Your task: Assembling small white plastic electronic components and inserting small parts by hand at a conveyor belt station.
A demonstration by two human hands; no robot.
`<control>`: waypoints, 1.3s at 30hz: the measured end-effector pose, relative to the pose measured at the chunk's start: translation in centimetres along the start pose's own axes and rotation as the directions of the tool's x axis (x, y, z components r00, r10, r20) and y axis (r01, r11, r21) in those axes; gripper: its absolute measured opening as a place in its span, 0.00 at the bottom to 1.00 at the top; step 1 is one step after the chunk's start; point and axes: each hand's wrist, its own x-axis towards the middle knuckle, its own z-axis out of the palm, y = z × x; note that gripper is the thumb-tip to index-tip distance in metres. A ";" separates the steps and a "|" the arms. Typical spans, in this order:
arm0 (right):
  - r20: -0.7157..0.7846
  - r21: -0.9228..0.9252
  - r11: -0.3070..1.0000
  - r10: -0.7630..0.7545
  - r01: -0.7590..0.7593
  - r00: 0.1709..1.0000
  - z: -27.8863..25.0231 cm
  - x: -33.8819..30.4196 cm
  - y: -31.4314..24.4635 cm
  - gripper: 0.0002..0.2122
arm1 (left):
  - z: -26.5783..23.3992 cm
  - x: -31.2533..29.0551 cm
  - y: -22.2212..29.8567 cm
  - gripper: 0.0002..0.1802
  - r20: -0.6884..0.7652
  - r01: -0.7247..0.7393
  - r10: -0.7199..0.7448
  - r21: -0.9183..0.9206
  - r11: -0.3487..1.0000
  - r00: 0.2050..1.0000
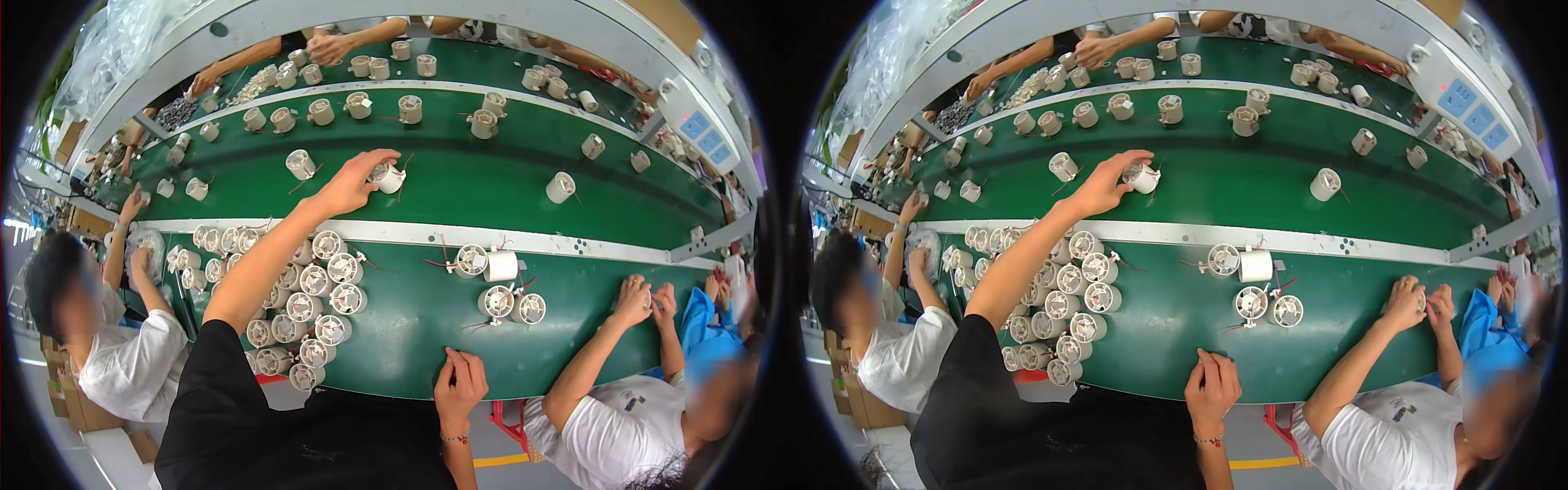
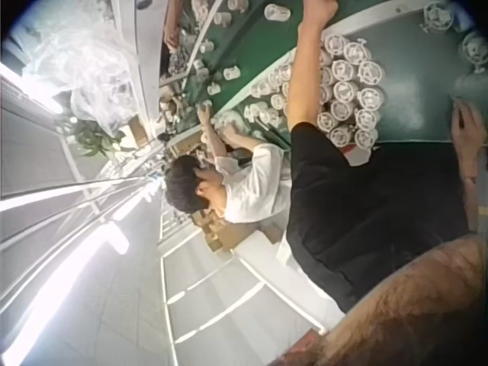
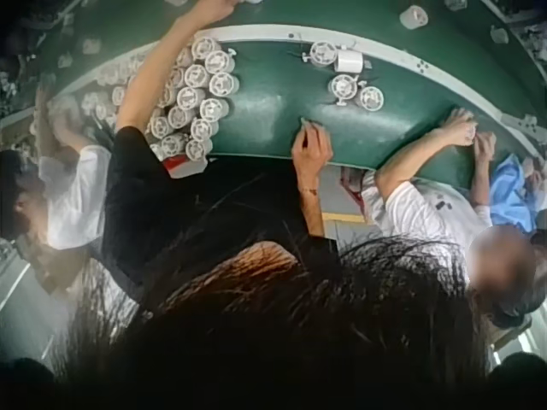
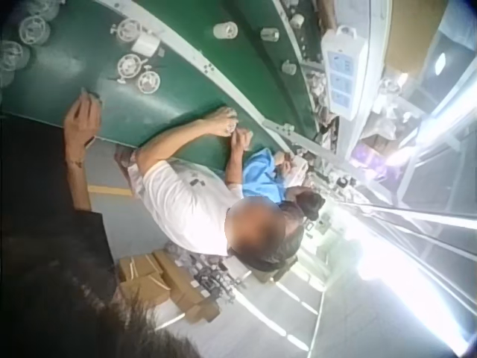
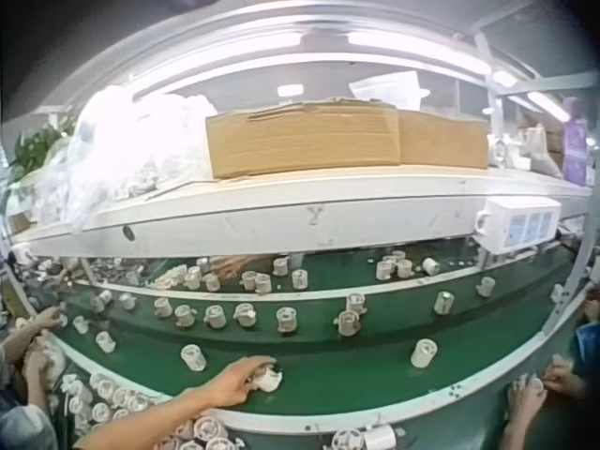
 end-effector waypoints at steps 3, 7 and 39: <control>0.045 0.044 0.999 -0.030 0.028 0.999 0.1 0.3 -0.5 0.10 | -1.9 -0.9 -1.4 0.42 -0.032 0.022 -0.017 0.159 0.987 0.999; 0.037 0.005 0.999 -0.047 0.047 0.998 0.1 -0.2 0.0 0.10 | -4.1 -1.2 -2.0 0.39 -0.036 -0.091 0.105 0.280 0.956 0.994; 0.130 -0.247 0.969 0.008 0.025 0.992 0.4 0.2 -0.9 0.15 | -26.0 -8.8 -38.5 0.35 -0.556 0.347 0.102 0.639 0.686 0.825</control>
